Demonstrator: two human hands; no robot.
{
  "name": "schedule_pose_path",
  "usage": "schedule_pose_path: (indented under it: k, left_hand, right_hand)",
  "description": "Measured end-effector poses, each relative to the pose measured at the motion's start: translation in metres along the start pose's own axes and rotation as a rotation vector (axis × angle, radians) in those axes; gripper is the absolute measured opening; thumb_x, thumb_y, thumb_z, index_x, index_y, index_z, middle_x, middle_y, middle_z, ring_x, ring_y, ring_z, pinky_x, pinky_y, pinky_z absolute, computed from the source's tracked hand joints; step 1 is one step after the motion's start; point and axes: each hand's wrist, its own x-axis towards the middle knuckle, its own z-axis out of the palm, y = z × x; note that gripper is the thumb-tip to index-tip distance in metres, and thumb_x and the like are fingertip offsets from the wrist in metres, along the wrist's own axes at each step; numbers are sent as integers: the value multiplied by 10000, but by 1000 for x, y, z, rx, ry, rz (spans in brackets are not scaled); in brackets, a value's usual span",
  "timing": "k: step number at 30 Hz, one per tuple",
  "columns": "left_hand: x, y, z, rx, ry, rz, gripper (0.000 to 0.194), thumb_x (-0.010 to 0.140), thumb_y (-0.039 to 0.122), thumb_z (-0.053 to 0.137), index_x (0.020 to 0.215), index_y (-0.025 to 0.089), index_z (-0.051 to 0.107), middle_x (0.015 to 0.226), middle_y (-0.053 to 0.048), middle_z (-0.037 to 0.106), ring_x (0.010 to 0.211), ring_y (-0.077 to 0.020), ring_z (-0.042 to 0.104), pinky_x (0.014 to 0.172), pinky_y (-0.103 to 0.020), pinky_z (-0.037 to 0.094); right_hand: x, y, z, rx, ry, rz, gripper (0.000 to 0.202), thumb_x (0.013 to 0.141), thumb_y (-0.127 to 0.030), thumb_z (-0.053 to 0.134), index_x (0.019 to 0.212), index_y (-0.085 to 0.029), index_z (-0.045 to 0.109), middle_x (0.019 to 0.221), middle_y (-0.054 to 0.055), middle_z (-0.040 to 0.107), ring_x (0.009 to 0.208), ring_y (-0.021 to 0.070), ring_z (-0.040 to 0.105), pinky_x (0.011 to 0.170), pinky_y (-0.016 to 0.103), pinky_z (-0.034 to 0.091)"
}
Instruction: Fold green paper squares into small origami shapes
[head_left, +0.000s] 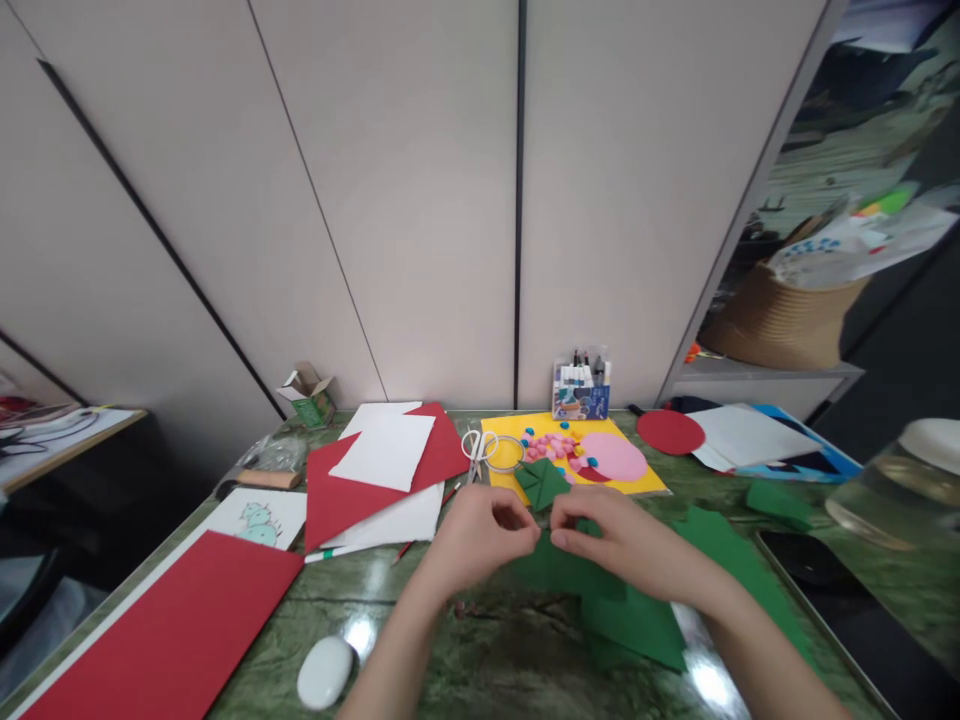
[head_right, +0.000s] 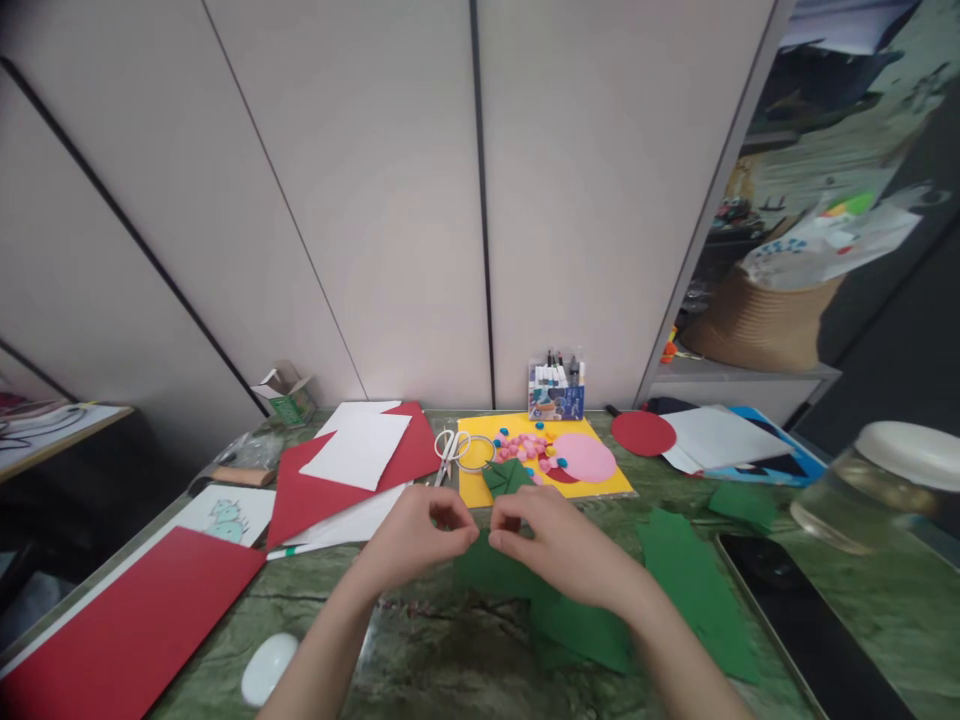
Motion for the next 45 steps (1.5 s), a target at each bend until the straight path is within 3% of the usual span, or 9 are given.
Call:
schedule_pose_path:
  k: [10,16,18,20,23,26,39,45]
  left_hand:
    - [1,1,-9,-74,31,-21,57,609,167,573,574,154,616,536,3,567,522,-113,476,492,-223,345]
    - [4,-5,-24,-183,235,-40,150,701,296,578,674,150,597,633,-25,604,603,-137,532,566,-242,389]
    - [4,-4,-21,-223,203,-29,209,727,357,567,771,157,610,739,-44,637,691,-154,564,619,-250,410]
    - [4,-3,-12,-207,73,-25,264,722,378,577,879,171,621,817,-44,639,734,-159,564,630,-247,409]
    - [3,-2,3,-46,-34,-8,212,724,362,571,755,165,643,651,1,577,624,-131,494,560,-227,350]
    - [4,-2,8,20,-8,32,235,761,333,519,630,154,596,565,26,492,570,-111,422,530,-223,296]
    - [-4,-3,-28,43,40,69,221,790,333,482,668,162,553,624,9,497,607,-122,419,540,-230,286]
    - [-5,-8,-43,10,173,10,224,778,345,484,645,165,499,595,31,416,568,-109,359,518,-226,259]
  right_hand:
    - [-4,4,-8,-12,-23,-13,137,828,-261,496,718,-209,560,756,-6,596,765,165,506,669,267,362]
    - [-3,6,-15,68,34,36,169,835,-271,476,706,-193,552,741,3,596,718,162,519,628,257,363]
    - [-2,5,-13,83,29,36,164,832,-268,478,706,-192,552,733,-1,593,708,157,518,618,251,359]
    - [0,3,-7,77,28,32,155,825,-263,487,706,-193,556,724,-5,589,706,153,514,620,248,356]
    - [4,2,2,68,37,39,155,816,-258,491,694,-191,560,707,-8,579,699,149,504,613,244,352]
    - [7,2,5,85,51,53,154,806,-246,492,677,-188,554,697,-9,573,686,147,502,603,243,352]
    - [-3,4,-16,79,39,29,153,803,-238,489,676,-190,559,715,2,584,712,167,525,646,263,379]
    - [-8,13,-30,89,137,65,224,814,-315,469,648,-191,553,715,7,580,693,172,524,636,274,392]
